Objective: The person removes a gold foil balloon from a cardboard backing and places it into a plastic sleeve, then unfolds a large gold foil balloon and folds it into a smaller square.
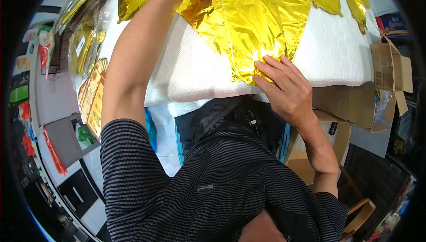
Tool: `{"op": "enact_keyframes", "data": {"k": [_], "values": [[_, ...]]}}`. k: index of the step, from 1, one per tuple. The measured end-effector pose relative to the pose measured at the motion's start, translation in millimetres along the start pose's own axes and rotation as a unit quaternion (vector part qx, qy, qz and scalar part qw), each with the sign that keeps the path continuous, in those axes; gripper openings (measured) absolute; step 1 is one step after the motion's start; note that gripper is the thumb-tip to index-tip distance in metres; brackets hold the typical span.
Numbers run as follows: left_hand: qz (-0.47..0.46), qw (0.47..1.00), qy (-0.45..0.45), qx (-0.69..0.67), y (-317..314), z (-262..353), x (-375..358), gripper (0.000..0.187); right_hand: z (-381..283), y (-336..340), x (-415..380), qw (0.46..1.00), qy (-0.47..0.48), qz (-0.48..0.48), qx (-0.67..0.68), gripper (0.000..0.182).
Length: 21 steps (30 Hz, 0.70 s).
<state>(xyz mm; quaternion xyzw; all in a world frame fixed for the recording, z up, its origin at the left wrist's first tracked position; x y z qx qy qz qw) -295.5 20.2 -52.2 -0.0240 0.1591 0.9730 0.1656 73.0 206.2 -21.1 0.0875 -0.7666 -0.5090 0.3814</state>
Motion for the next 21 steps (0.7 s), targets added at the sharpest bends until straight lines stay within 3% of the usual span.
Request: {"op": "enact_keyframes", "data": {"k": [1,3,7,10,11,13,16,17,21], "values": [[-0.038,0.998,0.02,-0.043,-3.8,-3.2,0.8,0.029,0.2,-0.8,-0.2,1.0,0.001,-0.005,0.0,0.02],[0.111,0.984,-0.036,0.131,-4.9,11.7,-11.4,0.031,-1.0,2.1,1.0,1.0,-0.01,-0.012,0.021,0.022],[0.131,0.978,-0.021,0.162,-2.0,33.4,-20.7,0.033,8.5,12.7,10.0,0.995,-0.032,-0.006,0.09,0.028],[0.098,0.986,-0.038,0.132,-0.5,19.6,-21.1,0.032,22.4,18.5,19.2,0.992,-0.052,0.049,0.106,0.025],[0.05,0.991,-0.087,0.089,0.5,18.5,-24.5,0.032,25.2,16.2,20.9,0.992,-0.049,0.052,0.104,0.025],[0.089,0.979,-0.023,0.18,1.6,21.2,-17.6,0.036,32.3,6.5,22.4,0.994,-0.059,0.056,0.075,0.02],[0.13,0.966,-0.09,0.206,8.5,18.1,-10.6,0.04,32.4,-2.9,22.5,0.995,-0.056,0.05,0.062,0.016],[0.111,0.979,-0.032,0.169,11.3,6.7,0.0,0.041,29.8,-2.3,23.9,0.995,-0.056,0.055,0.057,0.015],[0.116,0.976,-0.047,0.177,12.4,5.9,6.2,0.042,30.2,-2.1,23.4,0.995,-0.052,0.064,0.057,0.016]]}}
Point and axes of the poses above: each hand's wrist, its own x-axis towards the middle knuckle, its own y-axis out of the back of the hand, z = x × y, the point moved 6 cm from there along x, towards the middle knuckle, and after that the axes turned 1 degree about y, right-handed, at the moved point
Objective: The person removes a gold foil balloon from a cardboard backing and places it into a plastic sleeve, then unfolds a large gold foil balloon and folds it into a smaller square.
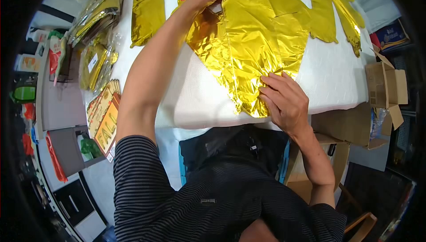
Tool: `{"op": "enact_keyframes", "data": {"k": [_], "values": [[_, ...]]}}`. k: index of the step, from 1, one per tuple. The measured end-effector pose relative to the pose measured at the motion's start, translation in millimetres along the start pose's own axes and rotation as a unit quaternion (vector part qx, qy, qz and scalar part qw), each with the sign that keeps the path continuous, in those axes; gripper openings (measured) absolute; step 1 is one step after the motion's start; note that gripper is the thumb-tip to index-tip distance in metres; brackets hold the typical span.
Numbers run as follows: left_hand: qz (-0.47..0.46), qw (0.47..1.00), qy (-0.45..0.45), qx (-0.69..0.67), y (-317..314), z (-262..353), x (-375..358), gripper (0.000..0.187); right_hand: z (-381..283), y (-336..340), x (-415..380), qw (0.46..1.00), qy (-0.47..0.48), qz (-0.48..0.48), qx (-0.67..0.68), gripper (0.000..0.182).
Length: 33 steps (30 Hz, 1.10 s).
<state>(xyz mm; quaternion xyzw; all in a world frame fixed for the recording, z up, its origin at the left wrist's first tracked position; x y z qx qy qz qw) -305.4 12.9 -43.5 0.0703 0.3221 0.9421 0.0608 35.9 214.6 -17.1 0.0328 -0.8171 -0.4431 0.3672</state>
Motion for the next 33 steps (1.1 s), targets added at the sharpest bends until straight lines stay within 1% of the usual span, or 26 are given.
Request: {"op": "enact_keyframes", "data": {"k": [3,4,5,7,11,20,22,23,25,26,28,29,30,32,33], "values": [[-0.005,1.0,-0.016,0.005,-0.4,1.8,-1.4,0.045,1.5,0.5,-0.3,1.0,-0.003,0.002,0.005,0.016],[-0.001,1.0,-0.016,0.003,0.4,2.1,-5.1,0.04,1.6,0.6,-0.1,1.0,-0.002,0.0,0.008,0.016],[-0.002,1.0,-0.016,0.004,0.5,2.9,-8.5,0.04,1.6,0.4,0.2,1.0,-0.002,-0.002,0.012,0.016],[0.003,0.998,0.011,0.056,3.8,3.9,-15.6,0.042,2.3,0.0,0.3,1.0,-0.002,-0.001,0.011,0.016],[-0.007,0.999,0.0,0.032,6.0,1.8,-19.6,0.043,2.9,-0.8,0.5,1.0,-0.004,0.003,0.016,0.017],[0.016,0.992,-0.004,0.128,8.1,1.8,-20.3,0.041,3.2,-1.0,-0.4,1.0,-0.008,0.002,0.023,0.016],[0.045,0.987,-0.026,0.151,9.9,5.4,-22.6,0.04,4.3,-1.2,-0.9,1.0,-0.006,0.004,0.022,0.016],[0.044,0.987,-0.025,0.151,11.1,6.0,-22.3,0.04,4.4,-1.2,-1.2,1.0,-0.006,0.005,0.022,0.016],[-0.018,0.985,0.007,0.174,8.7,9.0,-26.0,0.049,4.1,-1.7,-2.1,1.0,-0.009,0.004,0.022,0.016],[-0.021,0.985,0.009,0.173,7.5,11.3,-30.8,0.049,4.2,-1.8,-2.2,1.0,-0.011,0.003,0.021,0.015],[0.041,0.993,-0.005,0.109,9.1,12.5,-39.1,0.035,4.6,-1.9,-2.0,1.0,-0.012,0.002,0.02,0.015],[0.034,0.994,0.001,0.109,10.9,7.5,-44.7,0.035,4.6,-1.9,-2.7,1.0,-0.012,0.002,0.019,0.015],[0.008,0.997,-0.068,0.026,13.4,6.1,-50.7,0.034,5.2,-1.9,-3.5,1.0,-0.012,0.004,0.021,0.014],[0.015,0.996,0.029,0.079,5.5,11.1,-46.1,0.039,5.1,-2.3,-4.0,1.0,-0.012,0.001,0.025,0.014],[0.005,0.996,0.034,0.079,0.4,7.2,-41.3,0.039,4.7,-1.6,-3.6,1.0,-0.004,0.006,0.022,0.014]]}}
Point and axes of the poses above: each hand's wrist, its own x-axis towards the middle knuckle, its own y-axis out of the back of the hand, z = x × y, the point moved 6 cm from there along x, towards the middle knuckle, and after that the axes turned 1 degree about y, right-handed, at the moved point
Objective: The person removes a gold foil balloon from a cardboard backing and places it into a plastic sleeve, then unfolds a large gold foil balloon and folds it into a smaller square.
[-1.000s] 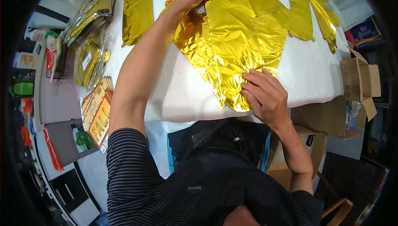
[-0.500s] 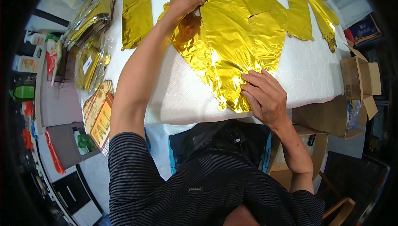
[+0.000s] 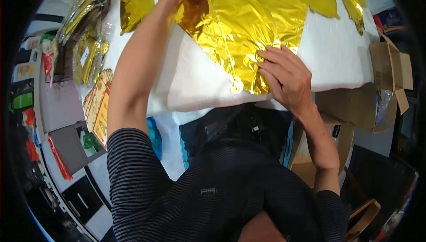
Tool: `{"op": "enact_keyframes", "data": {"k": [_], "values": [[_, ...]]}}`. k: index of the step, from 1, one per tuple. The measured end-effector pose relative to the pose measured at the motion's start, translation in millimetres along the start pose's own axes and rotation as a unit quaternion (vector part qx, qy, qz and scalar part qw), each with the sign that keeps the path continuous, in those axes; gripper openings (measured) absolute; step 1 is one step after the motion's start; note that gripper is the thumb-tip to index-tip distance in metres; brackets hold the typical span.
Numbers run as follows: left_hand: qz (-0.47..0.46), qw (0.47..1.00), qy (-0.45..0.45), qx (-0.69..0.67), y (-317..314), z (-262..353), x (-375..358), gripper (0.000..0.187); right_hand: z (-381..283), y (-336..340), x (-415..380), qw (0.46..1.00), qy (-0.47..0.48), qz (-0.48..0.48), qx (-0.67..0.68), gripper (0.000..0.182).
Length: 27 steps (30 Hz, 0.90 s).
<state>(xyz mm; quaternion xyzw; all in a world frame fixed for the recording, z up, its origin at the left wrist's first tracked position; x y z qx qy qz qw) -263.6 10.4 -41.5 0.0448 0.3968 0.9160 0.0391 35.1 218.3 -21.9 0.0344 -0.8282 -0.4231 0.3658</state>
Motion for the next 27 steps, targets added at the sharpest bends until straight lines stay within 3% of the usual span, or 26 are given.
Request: {"op": "enact_keyframes", "data": {"k": [3,6,9,11,12,14,18,20,22,24,27], "values": [[0.138,0.966,-0.176,0.133,7.3,6.0,-2.2,0.051,2.2,-0.3,-0.8,1.0,-0.004,-0.003,-0.002,0.013],[0.102,0.955,-0.239,0.142,10.5,49.8,-63.4,0.054,2.7,-0.8,-2.4,1.0,-0.004,0.001,0.002,0.013],[0.039,0.923,-0.377,0.063,-3.0,62.5,-127.8,0.061,3.7,-1.9,-2.8,1.0,-0.004,0.011,-0.001,0.012],[-0.001,0.877,-0.44,0.196,-21.5,56.2,-159.2,0.059,3.6,-3.3,-3.8,1.0,-0.005,0.007,-0.007,0.011],[0.008,0.872,-0.453,0.188,-22.6,55.6,-163.0,0.059,4.4,-1.6,-4.7,1.0,-0.008,0.012,-0.002,0.011],[-0.074,0.89,-0.389,0.225,-32.2,42.7,-155.8,0.068,4.4,-0.3,-4.3,1.0,-0.013,0.011,0.004,0.012],[-0.08,0.894,-0.382,0.22,-31.8,42.5,-154.9,0.068,4.7,4.8,-3.7,0.999,-0.031,0.016,-0.001,0.013],[-0.093,0.898,-0.37,0.22,-31.9,44.0,-155.2,0.069,11.1,10.7,-2.1,0.998,-0.023,-0.008,0.064,0.016],[-0.098,0.896,-0.37,0.224,-32.4,45.6,-154.6,0.07,42.0,28.7,-1.6,0.996,-0.05,0.012,0.071,0.02],[-0.101,0.894,-0.378,0.218,-30.9,49.3,-156.1,0.07,89.6,63.5,2.0,0.989,-0.104,0.077,-0.07,0.029],[-0.105,0.894,-0.377,0.219,-29.1,50.5,-157.4,0.071,183.6,107.9,11.4,0.938,-0.182,0.086,-0.284,0.04]]}}
Point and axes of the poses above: each hand's wrist, its own x-axis towards the middle knuckle, its own y-axis out of the back of the hand, z = x × y, the point moved 6 cm from there along x, towards the middle knuckle, and after that the axes turned 1 degree about y, right-handed, at the moved point
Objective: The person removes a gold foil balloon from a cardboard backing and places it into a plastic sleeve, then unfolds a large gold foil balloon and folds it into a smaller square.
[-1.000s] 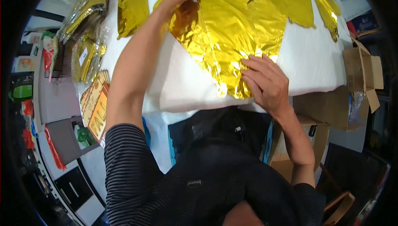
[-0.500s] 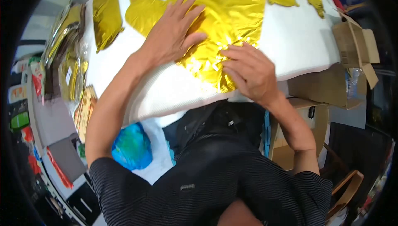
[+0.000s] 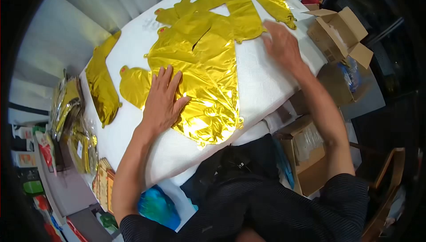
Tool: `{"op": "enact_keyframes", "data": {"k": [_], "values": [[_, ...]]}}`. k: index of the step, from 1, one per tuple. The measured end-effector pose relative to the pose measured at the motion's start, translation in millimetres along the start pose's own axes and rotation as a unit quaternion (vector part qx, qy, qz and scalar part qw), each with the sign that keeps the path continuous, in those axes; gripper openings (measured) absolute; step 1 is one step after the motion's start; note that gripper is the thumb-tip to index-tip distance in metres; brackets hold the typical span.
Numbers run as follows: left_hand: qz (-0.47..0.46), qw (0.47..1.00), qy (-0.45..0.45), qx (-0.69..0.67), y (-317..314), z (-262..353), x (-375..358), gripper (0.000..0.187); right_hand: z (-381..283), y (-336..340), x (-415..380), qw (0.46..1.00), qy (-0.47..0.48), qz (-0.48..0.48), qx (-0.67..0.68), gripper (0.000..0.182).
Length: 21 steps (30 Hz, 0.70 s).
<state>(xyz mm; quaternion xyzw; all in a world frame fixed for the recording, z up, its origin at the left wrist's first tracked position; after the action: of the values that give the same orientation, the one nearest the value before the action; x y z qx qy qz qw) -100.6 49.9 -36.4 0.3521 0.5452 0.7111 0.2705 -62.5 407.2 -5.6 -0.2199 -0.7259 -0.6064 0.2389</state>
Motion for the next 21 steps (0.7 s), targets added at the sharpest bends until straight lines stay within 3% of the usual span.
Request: {"op": "enact_keyframes", "data": {"k": [2,5,7,10,14,16,20,21], "values": [[0.003,1.0,0.003,-0.007,0.6,-0.2,0.0,0.072,48.3,-13.7,27.6,0.997,-0.031,-0.006,-0.064,0.042],[0.013,1.0,0.003,-0.021,-0.4,-1.1,-1.7,0.074,78.6,-25.5,51.8,0.984,0.012,0.078,-0.157,0.03],[0.009,1.0,0.011,-0.012,2.0,-0.6,-1.6,0.077,101.1,-44.7,65.7,0.973,-0.107,-0.142,-0.145,0.018],[0.049,0.993,0.025,-0.104,10.7,-1.7,-4.5,0.076,114.4,-55.0,80.1,0.968,-0.047,-0.136,-0.207,0.017],[0.146,0.976,0.006,-0.159,28.7,-5.2,-14.3,0.07,127.2,-49.2,88.5,0.971,-0.087,-0.099,-0.201,0.012],[0.163,0.974,-0.006,-0.159,38.5,-0.6,-14.8,0.068,151.1,-47.9,95.8,0.98,-0.157,-0.042,-0.113,0.018],[0.198,0.968,-0.036,-0.148,71.7,15.8,-0.3,0.063,176.4,-52.4,111.7,0.967,-0.219,-0.093,-0.092,0.018],[0.207,0.967,-0.055,-0.139,78.9,20.3,8.0,0.062,174.9,-48.2,114.7,0.955,-0.249,-0.144,-0.073,0.021]]}}
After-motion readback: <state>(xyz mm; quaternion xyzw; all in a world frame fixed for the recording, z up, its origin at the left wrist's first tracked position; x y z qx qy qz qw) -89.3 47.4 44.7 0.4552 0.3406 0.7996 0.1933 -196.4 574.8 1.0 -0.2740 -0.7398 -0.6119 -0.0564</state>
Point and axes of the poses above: each hand's wrist, its own x-axis towards the middle knuckle, its own y-axis out of the back of the hand, z = x × y, the point moved 6 cm from there along x, towards the middle knuckle, and after that the axes turned 1 degree about y, right-handed, at the moved point
